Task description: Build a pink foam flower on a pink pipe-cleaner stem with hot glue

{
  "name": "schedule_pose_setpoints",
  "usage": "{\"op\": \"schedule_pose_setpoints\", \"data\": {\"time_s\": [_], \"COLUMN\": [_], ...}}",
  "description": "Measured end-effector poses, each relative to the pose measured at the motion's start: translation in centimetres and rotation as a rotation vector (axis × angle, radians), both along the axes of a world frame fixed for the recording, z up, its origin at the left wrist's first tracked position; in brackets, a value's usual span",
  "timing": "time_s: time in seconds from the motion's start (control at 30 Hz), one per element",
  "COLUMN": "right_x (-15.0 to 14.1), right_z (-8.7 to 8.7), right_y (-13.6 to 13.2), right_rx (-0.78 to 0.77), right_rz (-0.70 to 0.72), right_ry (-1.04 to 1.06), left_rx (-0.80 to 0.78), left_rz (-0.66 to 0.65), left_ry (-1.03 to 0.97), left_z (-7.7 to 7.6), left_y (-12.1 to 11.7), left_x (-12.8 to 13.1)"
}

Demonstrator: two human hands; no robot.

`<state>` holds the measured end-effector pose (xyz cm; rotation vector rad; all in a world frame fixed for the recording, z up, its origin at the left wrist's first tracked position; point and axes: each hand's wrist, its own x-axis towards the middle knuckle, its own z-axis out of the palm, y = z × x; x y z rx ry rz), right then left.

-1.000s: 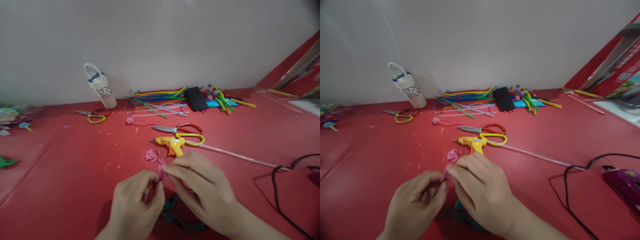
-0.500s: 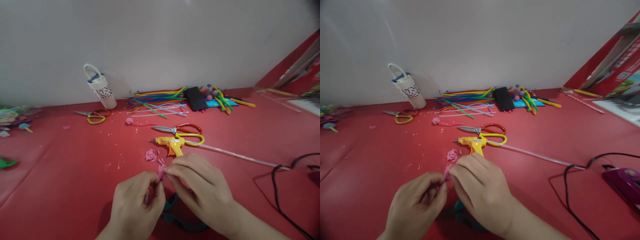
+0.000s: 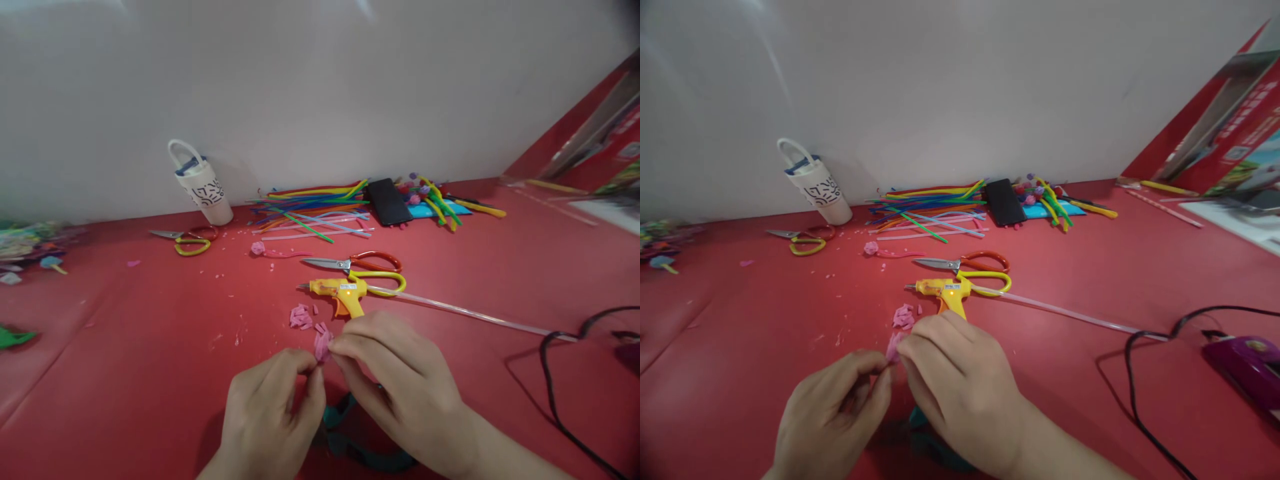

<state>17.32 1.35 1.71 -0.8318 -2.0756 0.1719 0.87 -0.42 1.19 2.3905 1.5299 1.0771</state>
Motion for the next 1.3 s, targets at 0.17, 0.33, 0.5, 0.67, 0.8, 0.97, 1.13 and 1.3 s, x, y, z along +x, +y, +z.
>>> {"op": "schedule_pose_setpoints", "data": {"time_s": [0.17, 0.33, 0.5, 0.67, 0.8, 0.97, 1.13, 1.3], "right_x": [0.6, 0.9, 0.3, 0.0, -0.2, -0.3, -0.4, 0.3], "right_z": [0.6, 1.1, 0.7, 0.5, 0.4, 0.7, 1.0, 0.6], "right_y": [-0.3, -0.5, 0.0, -0.4, -1.2, -1.3, -1.0, 0.0], "right_rx": [0.067, 0.032, -0.072, 0.037, 0.167, 0.1, -0.085, -0.253], "right_rz": [0.031, -0.008, -0.021, 0.003, -0.029, -0.021, 0.039, -0.056], "right_ry": [0.046, 0.211, 0.282, 0.218, 0.122, 0.193, 0.321, 0.182], "left_rx": [-0.025, 0.048, 0.077, 0.142, 0.263, 0.296, 0.265, 0.052], "left_rz": [0.025, 0.057, 0.002, -0.07, -0.113, -0.107, -0.118, -0.002], "left_ry": [-0.026, -0.058, -0.176, -0.173, -0.173, -0.173, -0.09, -0.282], "left_z": [-0.5, -0.7, -0.8, -1.5, -2.2, -2.0, -1.1, -1.3], "left_y": [0.0, 0.1, 0.2, 0.3, 0.4, 0.6, 0.4, 0.2], "left_x": [-0.2, -0.3, -0.6, -1.3, -1.6, -1.6, -1.5, -0.9]}}
